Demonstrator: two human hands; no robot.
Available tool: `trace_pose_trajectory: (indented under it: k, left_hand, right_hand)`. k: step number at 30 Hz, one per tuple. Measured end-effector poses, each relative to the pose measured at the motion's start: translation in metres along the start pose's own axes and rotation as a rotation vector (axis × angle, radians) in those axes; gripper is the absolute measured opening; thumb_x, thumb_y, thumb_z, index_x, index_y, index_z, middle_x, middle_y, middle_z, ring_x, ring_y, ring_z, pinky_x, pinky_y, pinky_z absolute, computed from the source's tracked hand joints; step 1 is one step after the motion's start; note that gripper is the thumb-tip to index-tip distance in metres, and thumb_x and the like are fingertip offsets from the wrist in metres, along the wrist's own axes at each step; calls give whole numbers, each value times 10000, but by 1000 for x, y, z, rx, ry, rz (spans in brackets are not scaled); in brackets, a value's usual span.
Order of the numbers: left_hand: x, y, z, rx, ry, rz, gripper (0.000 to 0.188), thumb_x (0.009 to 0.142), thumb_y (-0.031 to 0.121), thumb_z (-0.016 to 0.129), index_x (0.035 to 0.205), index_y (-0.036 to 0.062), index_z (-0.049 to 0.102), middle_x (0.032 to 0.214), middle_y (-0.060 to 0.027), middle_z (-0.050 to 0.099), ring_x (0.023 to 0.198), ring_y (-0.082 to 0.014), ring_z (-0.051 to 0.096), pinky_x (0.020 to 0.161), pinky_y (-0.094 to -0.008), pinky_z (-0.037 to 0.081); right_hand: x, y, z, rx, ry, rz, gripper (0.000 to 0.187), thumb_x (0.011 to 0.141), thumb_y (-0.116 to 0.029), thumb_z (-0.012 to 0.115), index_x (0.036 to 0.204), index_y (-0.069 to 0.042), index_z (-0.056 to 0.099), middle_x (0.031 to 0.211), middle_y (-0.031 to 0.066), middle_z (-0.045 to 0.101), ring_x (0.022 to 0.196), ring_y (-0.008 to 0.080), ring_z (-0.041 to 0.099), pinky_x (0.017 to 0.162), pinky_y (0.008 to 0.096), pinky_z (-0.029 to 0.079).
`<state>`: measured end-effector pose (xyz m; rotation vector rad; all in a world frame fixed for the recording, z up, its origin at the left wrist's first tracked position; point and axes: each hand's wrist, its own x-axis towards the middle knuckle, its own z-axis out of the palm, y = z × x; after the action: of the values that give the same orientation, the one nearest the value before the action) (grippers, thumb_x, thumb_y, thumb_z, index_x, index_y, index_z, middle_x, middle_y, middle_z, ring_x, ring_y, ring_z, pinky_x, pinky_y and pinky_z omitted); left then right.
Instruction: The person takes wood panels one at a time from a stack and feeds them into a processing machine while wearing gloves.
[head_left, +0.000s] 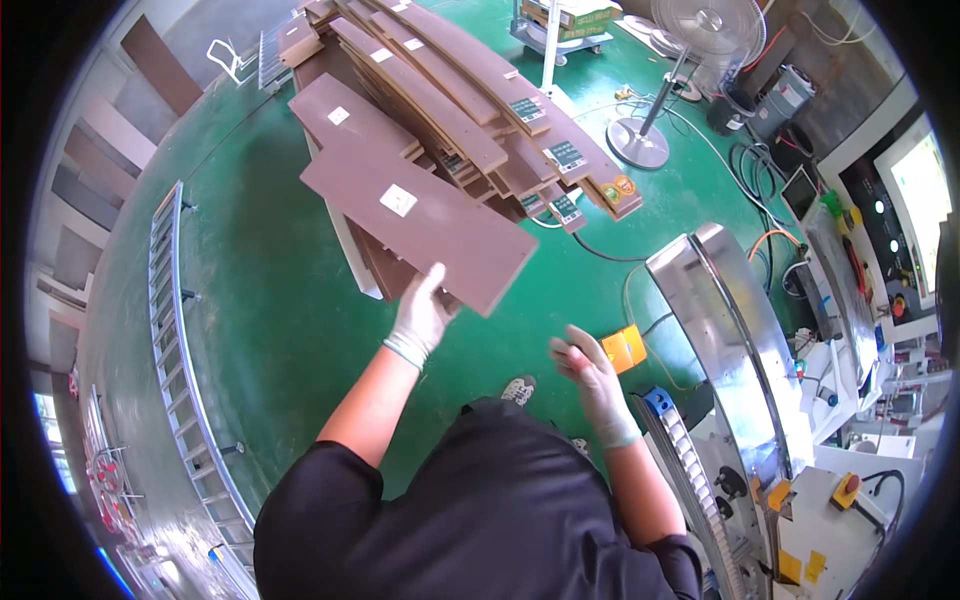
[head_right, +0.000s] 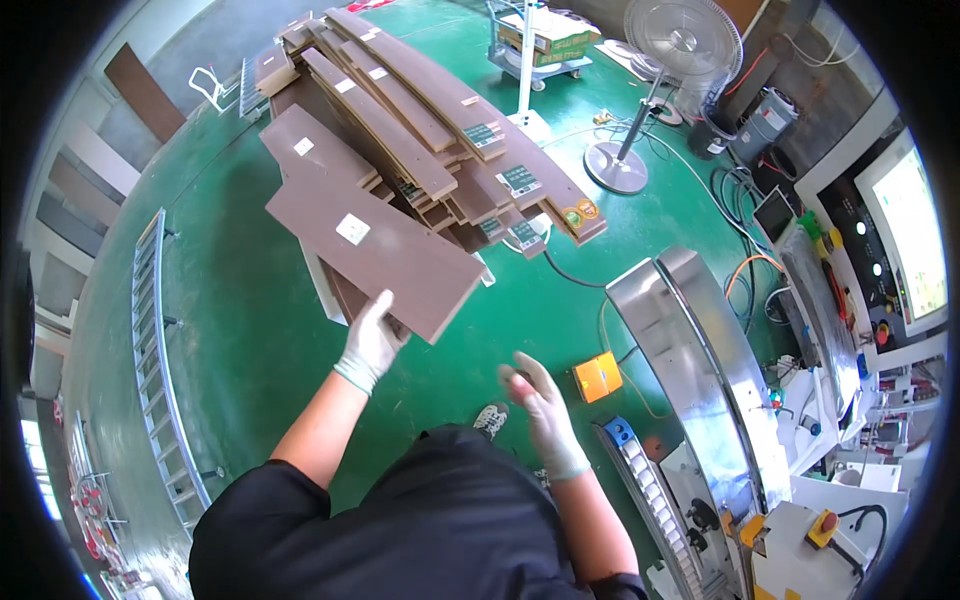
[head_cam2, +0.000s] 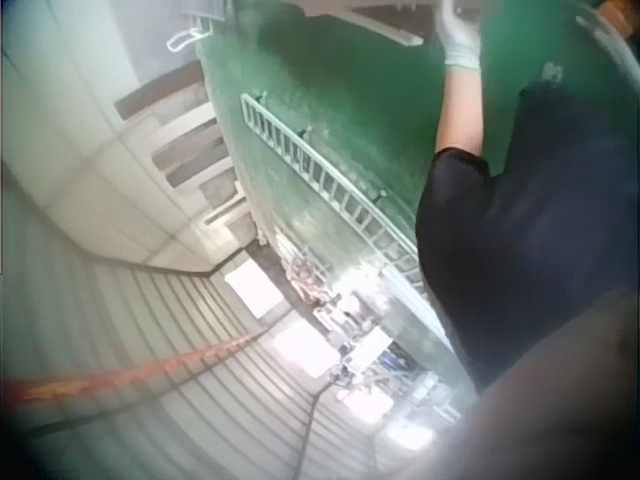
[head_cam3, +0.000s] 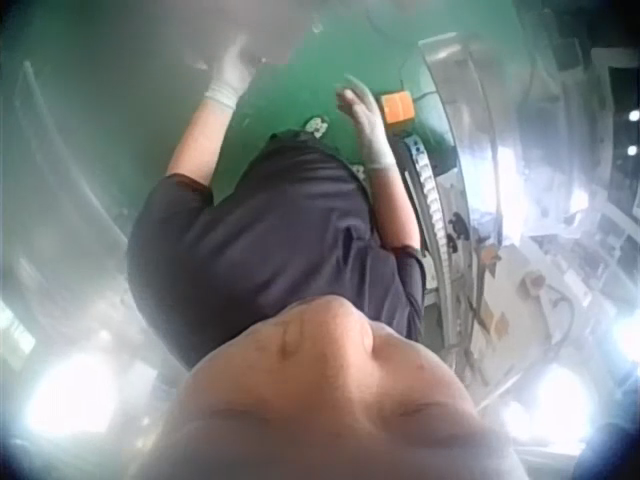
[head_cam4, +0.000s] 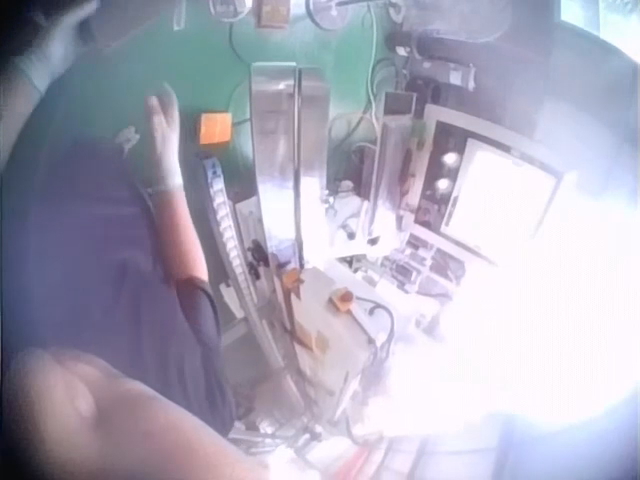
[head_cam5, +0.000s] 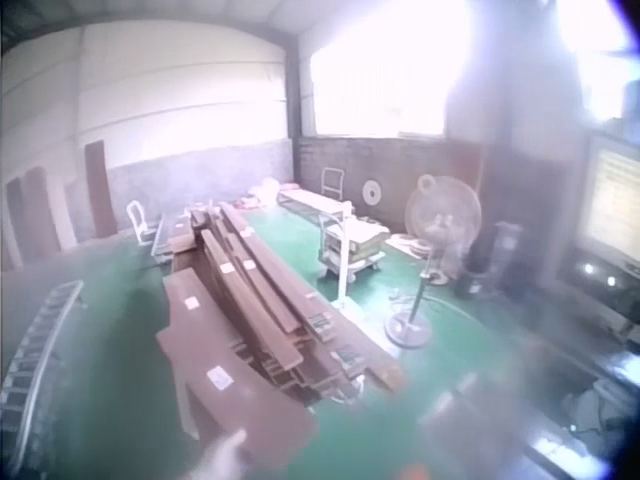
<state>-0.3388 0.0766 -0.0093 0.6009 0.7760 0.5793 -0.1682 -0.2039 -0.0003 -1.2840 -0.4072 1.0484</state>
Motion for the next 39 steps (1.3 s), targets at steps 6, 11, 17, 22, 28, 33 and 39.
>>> trace_pose_trajectory:
  k: [6,11,17,22,28,33,39]
  left_hand:
    - [-84,-80,40,46,-280,-183,493,1044,273,657,1492,144,495,1396,-30,619,1268,-204,611,1092,-442,499]
    - [-73,-79,10,-544,-14,-316,476,1070,377,571,1450,91,538,1442,-96,617,1316,-282,601,1150,-458,472]
    - [-11,-70,-19,-403,77,-412,943,1011,771,278,1618,53,346,1678,-173,367,1506,-387,401,1234,-549,337]
    - [52,-135,27,-409,69,-381,762,996,752,379,1164,23,527,1107,-120,543,1058,-312,532,990,-469,444]
    - [26,-180,172,22,-342,-455,637,1067,630,446,1440,122,537,1346,-92,637,1277,-289,565,1144,-503,420]
    - [-15,-253,263,850,-1074,-214,529,1082,401,581,1429,4,538,1392,-140,627,1273,-288,590,1113,-412,433]
    - [-78,-396,334,1196,-1400,-318,524,1023,378,643,1292,-69,605,1250,-207,662,1120,-274,626,1025,-411,481]
  right_hand:
    - [21,-4,17,486,6,191,645,996,-351,681,1488,20,491,1382,137,637,1265,254,618,1080,379,478]
    - [-46,15,-49,290,127,137,546,924,-170,706,1417,20,569,1299,100,679,1177,216,657,1052,362,494]
    - [-138,-6,-90,30,419,73,462,856,-49,773,1308,-11,685,1215,67,733,1109,179,669,997,341,507]
    - [-187,-1,-94,71,446,93,389,882,-31,711,1271,-15,730,1162,39,754,1038,134,685,888,275,553]
    - [-282,85,-103,50,937,-95,540,776,-126,742,1293,19,682,1080,89,752,939,170,712,826,309,586]
    - [-338,151,-75,1037,1374,-409,646,664,-40,545,1304,-5,630,1267,130,684,1196,341,631,1099,444,483]
    - [-373,202,-37,1412,1489,-505,653,668,-104,537,1302,21,633,1307,169,670,1239,416,615,1122,542,479]
